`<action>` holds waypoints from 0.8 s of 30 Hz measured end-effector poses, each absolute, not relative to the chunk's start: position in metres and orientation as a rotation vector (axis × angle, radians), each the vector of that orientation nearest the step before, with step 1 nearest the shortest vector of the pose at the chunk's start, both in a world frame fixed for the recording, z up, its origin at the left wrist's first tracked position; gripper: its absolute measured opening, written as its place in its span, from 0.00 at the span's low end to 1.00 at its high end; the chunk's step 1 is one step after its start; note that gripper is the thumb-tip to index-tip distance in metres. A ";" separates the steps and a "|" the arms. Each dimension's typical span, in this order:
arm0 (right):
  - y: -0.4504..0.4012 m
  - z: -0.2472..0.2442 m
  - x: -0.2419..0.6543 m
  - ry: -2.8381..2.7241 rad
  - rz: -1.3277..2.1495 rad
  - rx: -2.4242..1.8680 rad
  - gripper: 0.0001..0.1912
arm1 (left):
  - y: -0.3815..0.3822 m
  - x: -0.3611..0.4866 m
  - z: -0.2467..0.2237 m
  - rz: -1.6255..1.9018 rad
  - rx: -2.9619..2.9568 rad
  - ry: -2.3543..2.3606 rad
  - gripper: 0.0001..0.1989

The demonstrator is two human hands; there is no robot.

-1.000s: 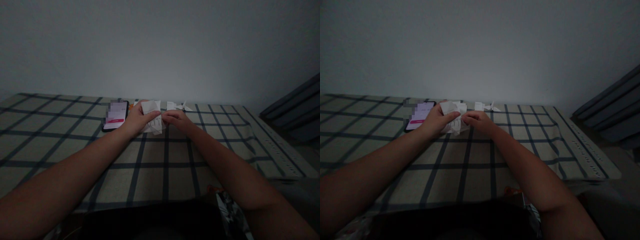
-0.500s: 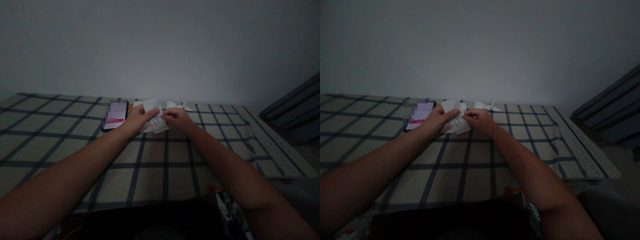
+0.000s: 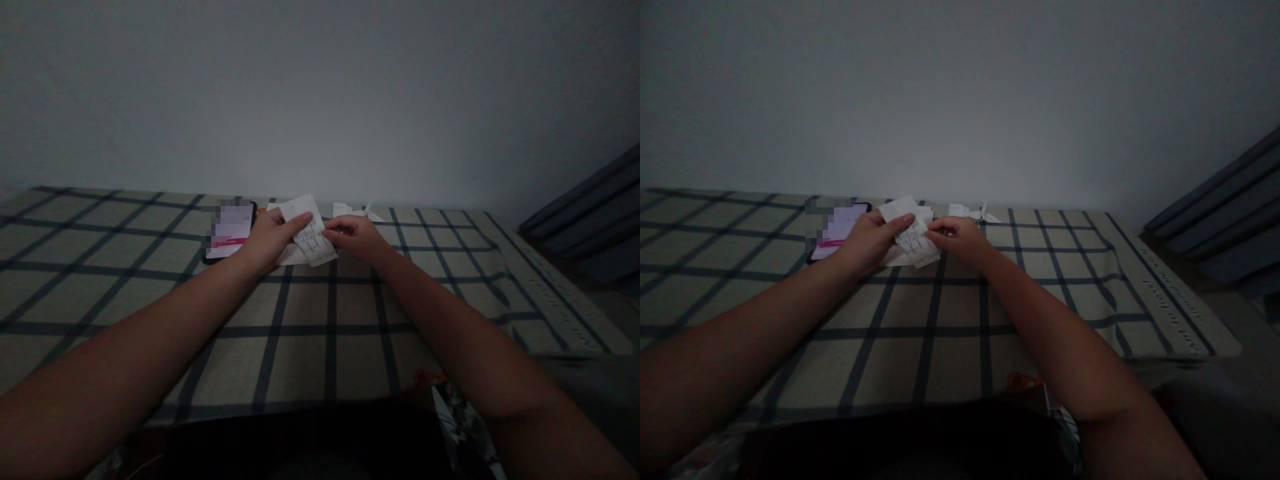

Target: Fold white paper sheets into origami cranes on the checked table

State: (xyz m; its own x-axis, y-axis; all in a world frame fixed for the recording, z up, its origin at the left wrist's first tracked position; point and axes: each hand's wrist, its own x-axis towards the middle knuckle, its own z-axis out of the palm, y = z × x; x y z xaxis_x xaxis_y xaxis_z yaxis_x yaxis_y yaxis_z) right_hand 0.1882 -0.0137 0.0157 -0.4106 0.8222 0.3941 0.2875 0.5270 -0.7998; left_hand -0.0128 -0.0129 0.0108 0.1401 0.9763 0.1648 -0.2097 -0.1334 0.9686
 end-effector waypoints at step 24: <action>-0.015 0.019 0.188 -1.772 0.941 -0.975 0.16 | -0.018 -0.013 0.013 1.001 1.368 0.946 0.14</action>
